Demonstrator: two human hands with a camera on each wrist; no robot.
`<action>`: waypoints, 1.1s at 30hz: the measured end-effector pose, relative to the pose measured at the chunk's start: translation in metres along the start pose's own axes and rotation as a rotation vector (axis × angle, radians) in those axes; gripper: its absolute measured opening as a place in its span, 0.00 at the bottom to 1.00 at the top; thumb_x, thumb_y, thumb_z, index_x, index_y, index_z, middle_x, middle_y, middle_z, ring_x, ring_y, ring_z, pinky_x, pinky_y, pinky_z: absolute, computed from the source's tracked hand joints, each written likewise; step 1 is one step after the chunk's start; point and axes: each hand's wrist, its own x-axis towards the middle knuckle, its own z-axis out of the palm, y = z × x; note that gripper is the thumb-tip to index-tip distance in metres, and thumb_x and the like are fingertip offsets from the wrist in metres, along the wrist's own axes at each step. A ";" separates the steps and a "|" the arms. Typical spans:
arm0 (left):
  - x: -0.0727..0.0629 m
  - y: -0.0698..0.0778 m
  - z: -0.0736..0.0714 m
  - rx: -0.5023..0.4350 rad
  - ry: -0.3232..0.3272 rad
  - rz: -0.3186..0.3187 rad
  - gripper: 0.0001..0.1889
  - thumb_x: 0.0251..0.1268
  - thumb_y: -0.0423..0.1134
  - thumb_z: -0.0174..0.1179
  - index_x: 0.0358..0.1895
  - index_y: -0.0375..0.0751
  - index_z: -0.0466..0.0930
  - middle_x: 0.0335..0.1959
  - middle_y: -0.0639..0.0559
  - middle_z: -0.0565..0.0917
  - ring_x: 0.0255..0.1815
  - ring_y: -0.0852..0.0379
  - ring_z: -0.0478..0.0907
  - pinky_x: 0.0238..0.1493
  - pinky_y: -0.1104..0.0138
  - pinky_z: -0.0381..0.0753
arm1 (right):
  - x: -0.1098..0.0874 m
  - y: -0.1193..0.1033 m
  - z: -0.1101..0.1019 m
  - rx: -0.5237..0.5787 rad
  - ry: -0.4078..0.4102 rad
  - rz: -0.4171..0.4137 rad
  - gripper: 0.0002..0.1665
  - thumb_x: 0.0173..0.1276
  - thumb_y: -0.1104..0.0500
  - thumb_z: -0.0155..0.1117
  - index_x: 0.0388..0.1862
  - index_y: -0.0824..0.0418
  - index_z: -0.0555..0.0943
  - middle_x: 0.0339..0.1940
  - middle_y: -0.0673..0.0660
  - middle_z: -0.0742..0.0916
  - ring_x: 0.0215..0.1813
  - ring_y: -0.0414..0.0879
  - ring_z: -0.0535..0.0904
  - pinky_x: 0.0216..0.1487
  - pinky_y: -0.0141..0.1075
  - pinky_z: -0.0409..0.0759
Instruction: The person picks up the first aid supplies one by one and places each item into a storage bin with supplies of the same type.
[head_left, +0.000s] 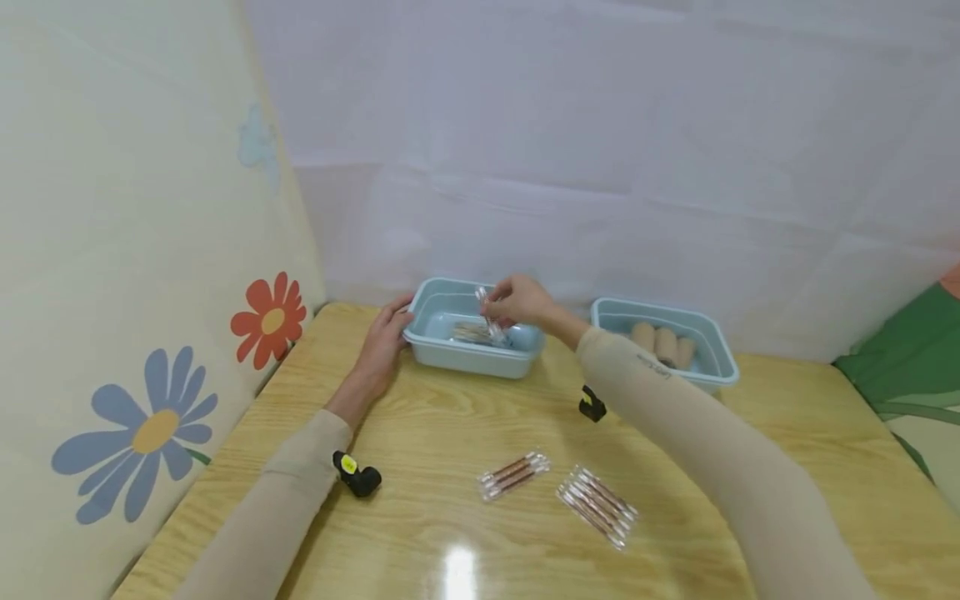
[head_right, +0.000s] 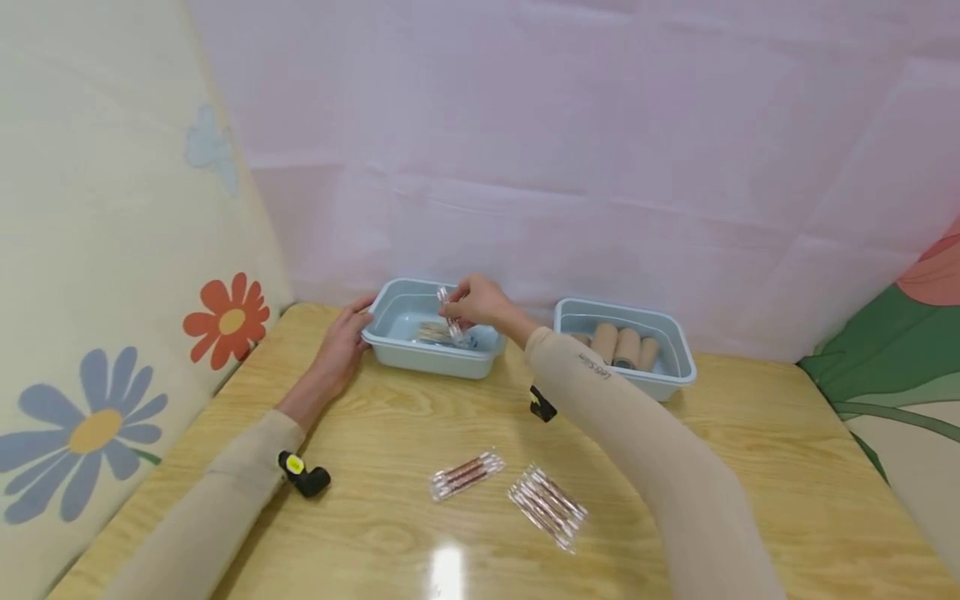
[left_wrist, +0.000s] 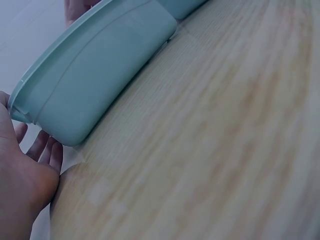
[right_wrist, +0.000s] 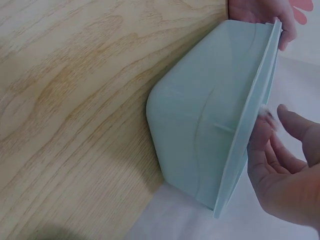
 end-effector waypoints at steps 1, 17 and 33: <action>0.000 0.000 0.000 0.000 -0.001 0.004 0.27 0.82 0.39 0.47 0.78 0.36 0.60 0.73 0.35 0.66 0.68 0.39 0.66 0.54 0.70 0.74 | 0.000 0.000 -0.001 -0.007 0.004 -0.008 0.17 0.69 0.62 0.72 0.49 0.73 0.82 0.41 0.66 0.87 0.35 0.54 0.86 0.49 0.50 0.84; -0.004 0.009 -0.011 0.028 0.014 0.016 0.26 0.82 0.39 0.47 0.77 0.36 0.61 0.73 0.36 0.67 0.68 0.39 0.67 0.52 0.69 0.75 | -0.034 -0.025 -0.002 -0.112 -0.053 -0.208 0.19 0.71 0.55 0.70 0.55 0.65 0.82 0.44 0.57 0.86 0.46 0.58 0.84 0.49 0.49 0.82; 0.000 0.004 -0.016 0.023 0.051 0.028 0.25 0.81 0.40 0.50 0.75 0.37 0.66 0.70 0.37 0.71 0.62 0.44 0.71 0.49 0.70 0.76 | -0.077 -0.039 -0.007 -0.227 -0.206 -0.356 0.19 0.76 0.54 0.64 0.58 0.65 0.82 0.45 0.56 0.88 0.42 0.57 0.85 0.45 0.45 0.82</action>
